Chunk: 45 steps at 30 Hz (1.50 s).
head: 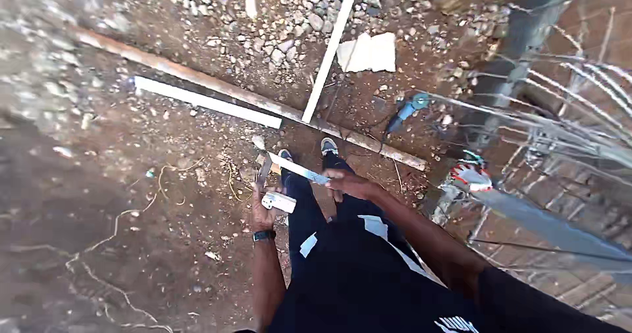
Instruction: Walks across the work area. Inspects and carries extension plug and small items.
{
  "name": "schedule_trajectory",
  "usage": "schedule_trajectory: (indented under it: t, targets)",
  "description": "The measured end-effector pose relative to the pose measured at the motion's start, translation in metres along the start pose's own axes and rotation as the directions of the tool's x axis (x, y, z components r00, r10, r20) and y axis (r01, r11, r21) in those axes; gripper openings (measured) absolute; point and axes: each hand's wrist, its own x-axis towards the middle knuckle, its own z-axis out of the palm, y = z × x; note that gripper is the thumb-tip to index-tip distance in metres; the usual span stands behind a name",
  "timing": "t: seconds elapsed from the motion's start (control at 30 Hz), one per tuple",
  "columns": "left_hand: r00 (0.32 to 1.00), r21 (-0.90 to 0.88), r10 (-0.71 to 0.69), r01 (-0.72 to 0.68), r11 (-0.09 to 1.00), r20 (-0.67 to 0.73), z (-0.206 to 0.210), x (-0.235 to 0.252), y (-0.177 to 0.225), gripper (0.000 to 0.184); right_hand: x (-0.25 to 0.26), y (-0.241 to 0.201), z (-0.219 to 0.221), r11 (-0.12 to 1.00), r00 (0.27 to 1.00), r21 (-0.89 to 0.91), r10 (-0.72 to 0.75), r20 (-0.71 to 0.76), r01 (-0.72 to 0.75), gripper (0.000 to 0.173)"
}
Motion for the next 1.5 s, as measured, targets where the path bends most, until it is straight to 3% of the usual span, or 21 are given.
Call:
schedule_trajectory:
  t: [0.1, 0.23, 0.43, 0.57, 0.73, 0.8, 0.87, 0.93, 0.97, 1.1, 1.17, 1.23, 1.37, 1.5]
  targets:
    - [0.998, -0.054, 0.062, -0.062, 0.997, 0.011, -0.005, -0.026, 0.005, 0.053, -0.012, -0.017, 0.004, 0.993, 0.997, -0.112, 0.032, 0.067, -0.025, 0.030]
    - [0.998, -0.061, 0.060, -0.062, 0.996, -0.030, -0.008, -0.066, -0.001, 0.041, -0.022, -0.035, 0.003, 0.970, 0.980, -0.239, 0.091, 0.178, -0.047, 0.030]
    - [0.993, -0.029, 0.059, -0.062, 0.998, -0.098, -0.007, -0.101, -0.016, 0.044, -0.003, -0.086, 0.037, 0.713, 0.946, -0.696, 0.278, 0.168, -0.086, 0.032]
    - [0.982, -0.154, 0.140, -0.159, 0.975, -0.128, -0.020, -0.113, -0.001, 0.040, 0.011, -0.107, 0.070, 0.746, 0.931, -0.661, 0.295, 0.213, -0.085, 0.032]
    - [0.949, -0.176, 0.264, -0.293, 0.940, -0.170, -0.068, -0.134, 0.064, 0.041, 0.021, -0.113, 0.099, 0.729, 0.912, -0.672, 0.354, 0.207, -0.130, 0.035]
    - [0.931, -0.192, 0.290, -0.334, 0.923, -0.222, -0.091, -0.144, 0.091, 0.039, 0.031, -0.114, 0.111, 0.611, 0.906, -0.780, 0.396, 0.152, -0.137, 0.034]
    - [0.903, -0.184, 0.338, -0.392, 0.902, -0.266, -0.117, -0.152, 0.119, 0.039, 0.052, -0.122, 0.125, 0.389, 0.924, -0.915, 0.378, 0.052, -0.108, 0.035]
    - [0.879, -0.163, 0.388, -0.441, 0.883, -0.278, -0.139, -0.158, 0.141, 0.038, 0.074, -0.141, 0.151, 0.212, 0.973, -0.974, 0.227, -0.032, -0.082, 0.040]
    - [0.875, -0.137, 0.396, -0.444, 0.885, -0.280, -0.147, -0.160, 0.150, 0.038, 0.085, -0.153, 0.170, 0.203, 0.992, -0.977, 0.119, -0.040, -0.064, 0.042]
    - [0.889, -0.009, 0.387, -0.401, 0.916, -0.244, -0.145, -0.163, 0.174, 0.038, 0.123, -0.187, 0.257, 0.333, 0.988, -0.932, -0.105, 0.110, 0.139, 0.068]
    - [0.914, 0.045, 0.364, -0.362, 0.931, -0.179, -0.131, -0.161, 0.180, 0.037, 0.131, -0.188, 0.292, 0.450, 0.968, -0.858, -0.149, 0.203, 0.249, 0.068]
    - [0.934, 0.089, 0.336, -0.327, 0.941, -0.119, -0.113, -0.157, 0.186, 0.035, 0.127, -0.195, 0.314, 0.534, 0.965, -0.804, -0.167, 0.203, 0.262, 0.059]
    - [0.961, 0.087, 0.274, -0.271, 0.959, -0.024, -0.082, -0.142, 0.199, 0.037, 0.104, -0.207, 0.303, 0.696, 0.971, -0.680, -0.211, 0.115, 0.232, 0.035]
    - [0.980, 0.085, 0.196, -0.198, 0.976, 0.032, -0.045, -0.130, 0.220, 0.041, 0.063, -0.202, 0.260, 0.760, 0.977, -0.618, -0.199, 0.073, 0.201, 0.037]
